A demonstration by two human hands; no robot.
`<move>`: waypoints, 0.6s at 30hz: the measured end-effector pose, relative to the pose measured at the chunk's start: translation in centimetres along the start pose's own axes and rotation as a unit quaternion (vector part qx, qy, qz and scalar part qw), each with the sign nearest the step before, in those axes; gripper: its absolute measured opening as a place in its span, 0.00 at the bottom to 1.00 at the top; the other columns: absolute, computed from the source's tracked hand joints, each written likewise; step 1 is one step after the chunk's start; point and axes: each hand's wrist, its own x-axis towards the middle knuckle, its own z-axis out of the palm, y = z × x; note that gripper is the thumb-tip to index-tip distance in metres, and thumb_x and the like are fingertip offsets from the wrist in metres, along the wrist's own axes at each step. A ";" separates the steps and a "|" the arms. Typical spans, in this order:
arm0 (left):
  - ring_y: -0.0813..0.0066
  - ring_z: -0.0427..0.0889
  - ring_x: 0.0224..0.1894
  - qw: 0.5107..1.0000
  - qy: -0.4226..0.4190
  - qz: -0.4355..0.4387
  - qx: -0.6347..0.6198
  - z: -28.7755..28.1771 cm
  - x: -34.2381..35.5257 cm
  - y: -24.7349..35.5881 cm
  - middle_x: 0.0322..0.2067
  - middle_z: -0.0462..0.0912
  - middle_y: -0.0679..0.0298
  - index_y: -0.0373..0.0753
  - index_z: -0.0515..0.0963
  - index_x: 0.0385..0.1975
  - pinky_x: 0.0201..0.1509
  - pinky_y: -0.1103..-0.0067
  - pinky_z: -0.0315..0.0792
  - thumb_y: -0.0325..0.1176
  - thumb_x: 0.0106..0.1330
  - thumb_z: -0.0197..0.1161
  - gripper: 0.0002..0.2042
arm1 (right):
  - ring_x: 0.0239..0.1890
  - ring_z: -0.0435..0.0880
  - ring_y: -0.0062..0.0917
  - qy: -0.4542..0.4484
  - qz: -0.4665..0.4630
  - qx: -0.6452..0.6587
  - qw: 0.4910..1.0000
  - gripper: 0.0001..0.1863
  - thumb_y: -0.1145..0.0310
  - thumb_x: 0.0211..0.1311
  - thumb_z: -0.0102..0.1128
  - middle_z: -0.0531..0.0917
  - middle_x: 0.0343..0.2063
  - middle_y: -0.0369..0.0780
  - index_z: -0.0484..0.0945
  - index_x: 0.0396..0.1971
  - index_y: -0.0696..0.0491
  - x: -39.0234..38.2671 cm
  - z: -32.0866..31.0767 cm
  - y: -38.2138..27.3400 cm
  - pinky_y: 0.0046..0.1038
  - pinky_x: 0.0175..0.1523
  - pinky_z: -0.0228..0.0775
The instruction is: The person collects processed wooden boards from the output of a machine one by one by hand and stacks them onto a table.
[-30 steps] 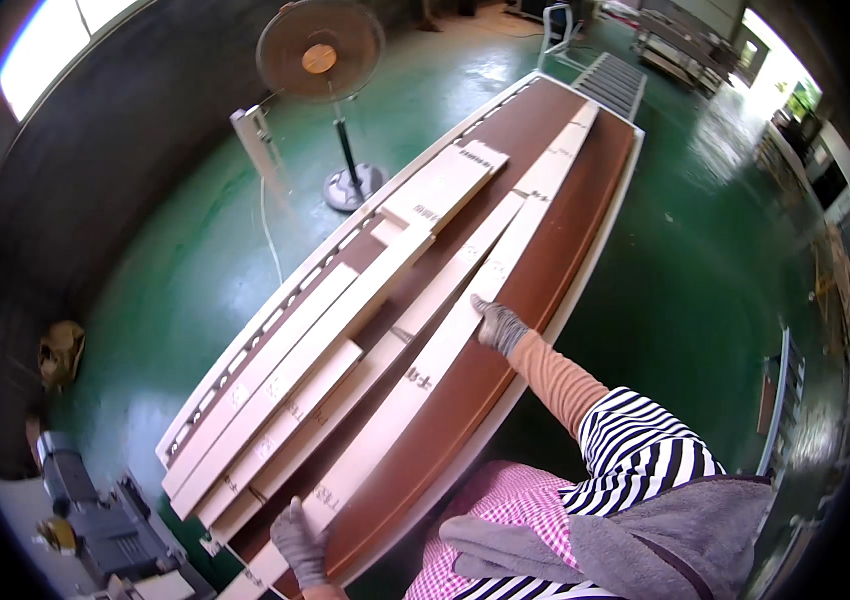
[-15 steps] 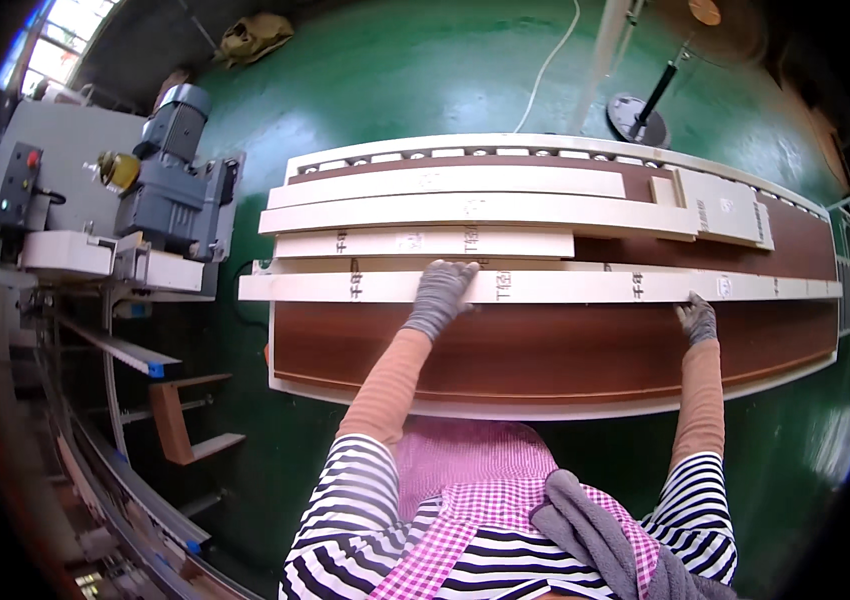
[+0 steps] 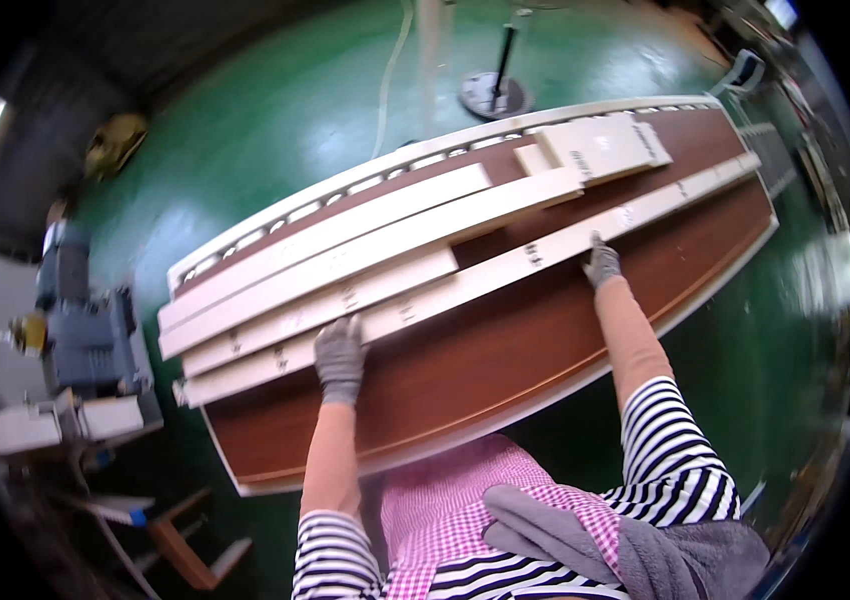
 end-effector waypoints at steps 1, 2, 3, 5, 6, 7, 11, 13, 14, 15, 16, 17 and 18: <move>0.61 0.74 0.49 1.000 -0.005 0.015 0.018 1.5 -0.4 -0.8 0.48 0.74 0.64 0.49 0.70 0.58 0.55 0.63 0.68 0.44 0.49 0.73 0.33 | 0.46 0.80 0.46 -0.007 0.119 0.173 0.978 0.36 0.51 0.58 0.68 0.81 0.42 0.56 0.69 0.57 0.63 1.3 -0.1 0.3 0.35 0.56 0.72; 0.61 0.75 0.48 0.997 0.040 0.071 0.013 3.1 0.8 0.5 0.47 0.75 0.64 0.50 0.70 0.57 0.51 0.63 0.71 0.43 0.50 0.72 0.31 | 0.47 0.79 0.44 0.085 0.245 0.305 0.916 0.36 0.43 0.59 0.65 0.81 0.45 0.55 0.75 0.48 0.65 2.4 0.5 5.4 0.33 0.56 0.70; 0.61 0.75 0.47 0.995 0.052 0.081 0.032 3.0 -0.4 -0.9 0.47 0.76 0.63 0.50 0.71 0.56 0.49 0.63 0.72 0.42 0.50 0.72 0.30 | 0.48 0.80 0.38 0.138 0.249 0.475 0.833 0.39 0.41 0.55 0.68 0.81 0.48 0.52 0.75 0.47 0.66 2.4 1.5 1.9 0.32 0.56 0.70; 0.61 0.77 0.44 0.996 -0.031 0.033 0.071 3.1 -1.1 -1.4 0.45 0.77 0.62 0.47 0.70 0.57 0.44 0.67 0.75 0.39 0.58 0.69 0.26 | 0.46 0.80 0.31 0.132 0.335 0.638 0.681 0.33 0.49 0.53 0.74 0.83 0.46 0.46 0.76 0.47 0.62 3.2 0.2 -0.6 0.31 0.54 0.70; 0.60 0.77 0.42 0.999 -0.003 0.042 -0.001 4.3 -0.8 -1.6 0.43 0.77 0.62 0.46 0.70 0.58 0.42 0.67 0.76 0.35 0.61 0.68 0.25 | 0.45 0.80 0.30 0.158 0.340 0.690 0.620 0.30 0.54 0.52 0.75 0.83 0.45 0.45 0.77 0.47 0.61 3.7 0.1 0.4 0.31 0.53 0.71; 0.59 0.77 0.43 0.998 0.015 0.055 0.025 4.0 -1.2 -1.6 0.43 0.77 0.62 0.46 0.70 0.58 0.43 0.66 0.77 0.35 0.60 0.68 0.25 | 0.43 0.81 0.30 0.161 0.348 0.689 0.615 0.25 0.58 0.54 0.74 0.83 0.43 0.43 0.77 0.45 0.58 3.5 -0.2 -1.3 0.32 0.50 0.72; 0.57 0.77 0.46 0.993 0.055 0.090 0.050 3.6 -0.9 -0.6 0.43 0.77 0.58 0.43 0.70 0.57 0.46 0.64 0.77 0.33 0.58 0.69 0.25 | 0.40 0.82 0.31 0.169 0.355 0.664 0.637 0.20 0.64 0.55 0.74 0.84 0.40 0.42 0.78 0.43 0.58 1.8 -2.4 -1.5 0.34 0.45 0.74; 0.56 0.77 0.46 0.996 0.038 0.075 0.039 3.4 -0.9 -0.6 0.43 0.77 0.57 0.42 0.71 0.56 0.46 0.64 0.77 0.32 0.58 0.69 0.25 | 0.39 0.82 0.31 0.153 0.371 0.640 0.656 0.20 0.65 0.55 0.73 0.84 0.40 0.42 0.77 0.43 0.58 1.8 -3.0 -1.7 0.34 0.46 0.74; 0.55 0.77 0.47 0.998 0.021 0.062 0.026 3.3 -0.7 -0.4 0.43 0.77 0.56 0.41 0.71 0.56 0.47 0.64 0.77 0.32 0.58 0.69 0.25 | 0.39 0.82 0.31 0.158 0.385 0.622 0.664 0.20 0.65 0.55 0.73 0.84 0.39 0.42 0.77 0.43 0.59 2.1 -2.9 -1.6 0.34 0.46 0.74; 0.54 0.77 0.48 0.995 0.052 0.081 0.038 3.0 -0.9 -0.3 0.44 0.78 0.55 0.40 0.72 0.55 0.48 0.64 0.77 0.32 0.58 0.68 0.23 | 0.38 0.82 0.32 0.162 0.399 0.604 0.671 0.19 0.66 0.55 0.73 0.84 0.39 0.43 0.77 0.43 0.59 2.3 -2.7 -1.5 0.34 0.46 0.74; 0.54 0.77 0.48 0.994 0.054 0.086 0.035 2.8 -0.7 -0.1 0.44 0.78 0.55 0.40 0.72 0.55 0.48 0.64 0.77 0.32 0.58 0.68 0.23 | 0.38 0.82 0.32 0.168 0.400 0.603 0.669 0.19 0.66 0.55 0.73 0.84 0.39 0.43 0.77 0.43 0.59 2.7 -2.2 -0.8 0.34 0.46 0.74; 0.54 0.77 0.48 0.993 0.061 0.093 0.040 2.8 -0.6 0.2 0.44 0.78 0.55 0.40 0.72 0.54 0.48 0.64 0.77 0.33 0.59 0.68 0.23 | 0.39 0.82 0.32 0.159 0.392 0.603 0.676 0.19 0.66 0.55 0.73 0.84 0.39 0.43 0.78 0.43 0.59 3.2 -1.6 0.0 0.34 0.47 0.73; 0.54 0.77 0.48 0.992 0.068 0.099 0.045 3.0 -0.4 0.4 0.44 0.78 0.54 0.40 0.73 0.54 0.49 0.64 0.77 0.33 0.59 0.67 0.22 | 0.39 0.82 0.32 0.151 0.384 0.602 0.684 0.19 0.66 0.55 0.72 0.84 0.40 0.44 0.78 0.43 0.59 3.5 -1.2 1.1 0.34 0.47 0.73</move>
